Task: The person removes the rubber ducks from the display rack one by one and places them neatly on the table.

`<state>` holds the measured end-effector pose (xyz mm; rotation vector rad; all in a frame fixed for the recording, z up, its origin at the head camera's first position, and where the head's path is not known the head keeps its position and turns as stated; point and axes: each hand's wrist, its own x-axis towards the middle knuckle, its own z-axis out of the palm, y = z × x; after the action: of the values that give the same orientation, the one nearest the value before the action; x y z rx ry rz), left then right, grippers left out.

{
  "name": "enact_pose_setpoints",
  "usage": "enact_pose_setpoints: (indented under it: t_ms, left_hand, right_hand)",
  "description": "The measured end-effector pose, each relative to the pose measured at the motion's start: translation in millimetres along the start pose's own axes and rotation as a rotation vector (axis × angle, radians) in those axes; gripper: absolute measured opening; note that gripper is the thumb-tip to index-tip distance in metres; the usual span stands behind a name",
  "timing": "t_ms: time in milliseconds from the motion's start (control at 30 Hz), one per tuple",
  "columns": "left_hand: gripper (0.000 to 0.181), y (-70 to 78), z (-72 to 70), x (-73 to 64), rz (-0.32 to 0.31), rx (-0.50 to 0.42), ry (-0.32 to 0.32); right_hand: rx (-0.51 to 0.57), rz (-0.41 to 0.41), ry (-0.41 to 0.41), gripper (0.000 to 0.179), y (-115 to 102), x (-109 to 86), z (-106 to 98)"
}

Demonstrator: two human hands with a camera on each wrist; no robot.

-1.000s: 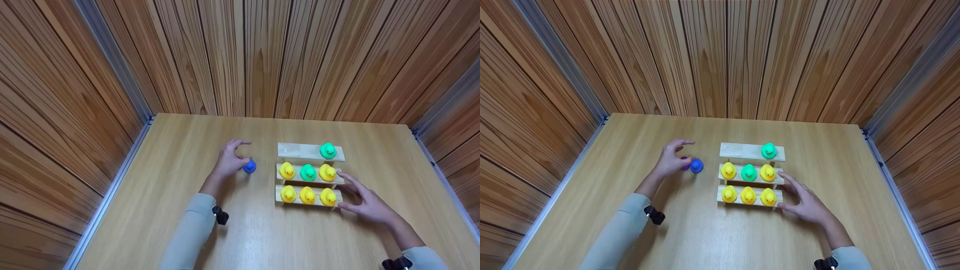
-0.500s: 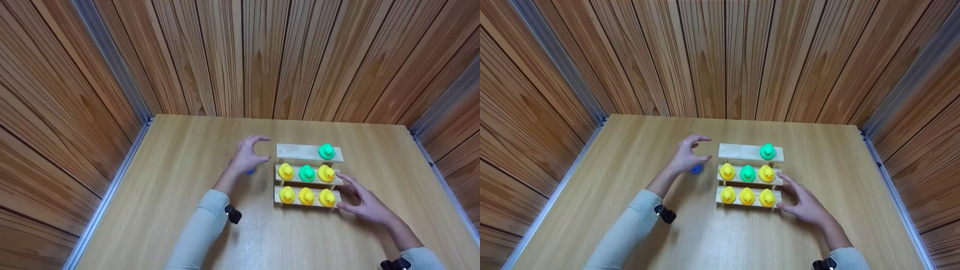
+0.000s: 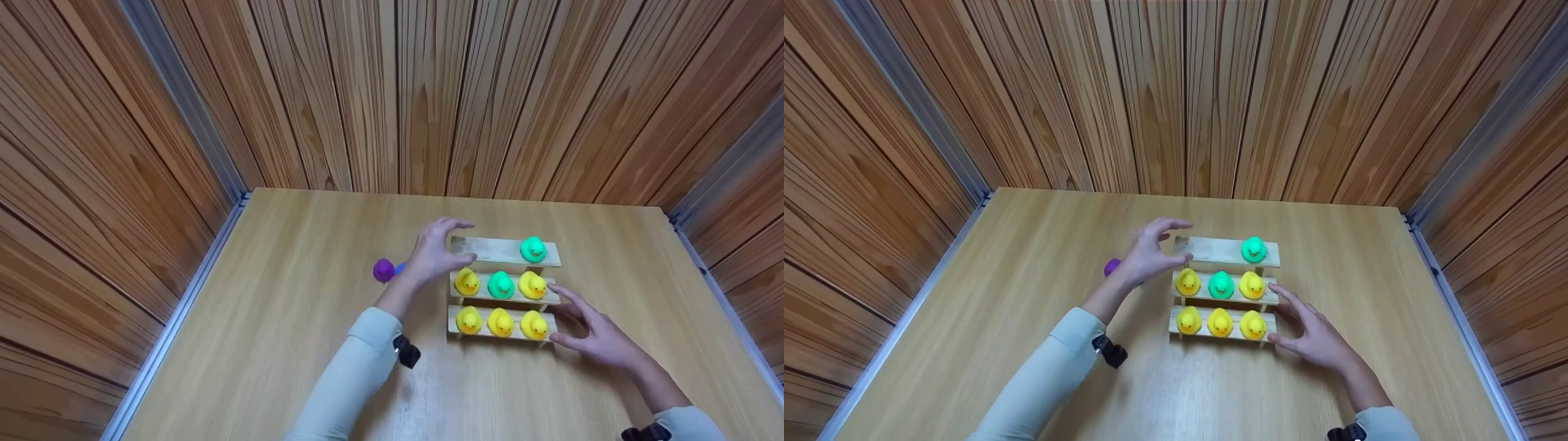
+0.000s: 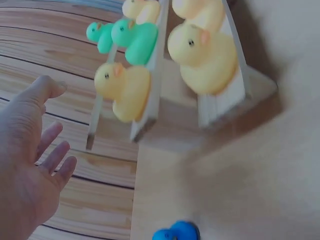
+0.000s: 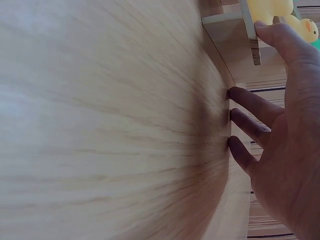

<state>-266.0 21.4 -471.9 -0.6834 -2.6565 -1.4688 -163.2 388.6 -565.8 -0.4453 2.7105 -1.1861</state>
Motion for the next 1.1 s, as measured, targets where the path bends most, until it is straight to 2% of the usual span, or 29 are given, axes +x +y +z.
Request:
enact_pose_setpoints:
  t_ms: [167, 600, 867, 1100]
  left_hand:
    - [0.056, 14.3, 10.5, 4.4, -0.013, -0.022, -0.012]
    - [0.057, 45.5, 30.0, 25.1, 0.025, -0.016, -0.061]
    - [0.060, 51.1, 42.4, 34.2, 0.038, -0.050, -0.117]
    - [0.063, 50.9, 51.0, 37.7, -0.039, -0.094, -0.167]
  right_hand:
    - [-0.028, 0.018, -0.008, 0.093, -1.7, 0.3, -1.4]
    - [-0.046, -0.006, -0.009, 0.093, -2.7, 3.5, -4.8]
    - [0.006, -0.014, 0.000, 0.092, -1.3, 1.3, -1.7]
    - [0.006, -0.012, -0.011, 0.092, -0.1, -0.3, -0.8]
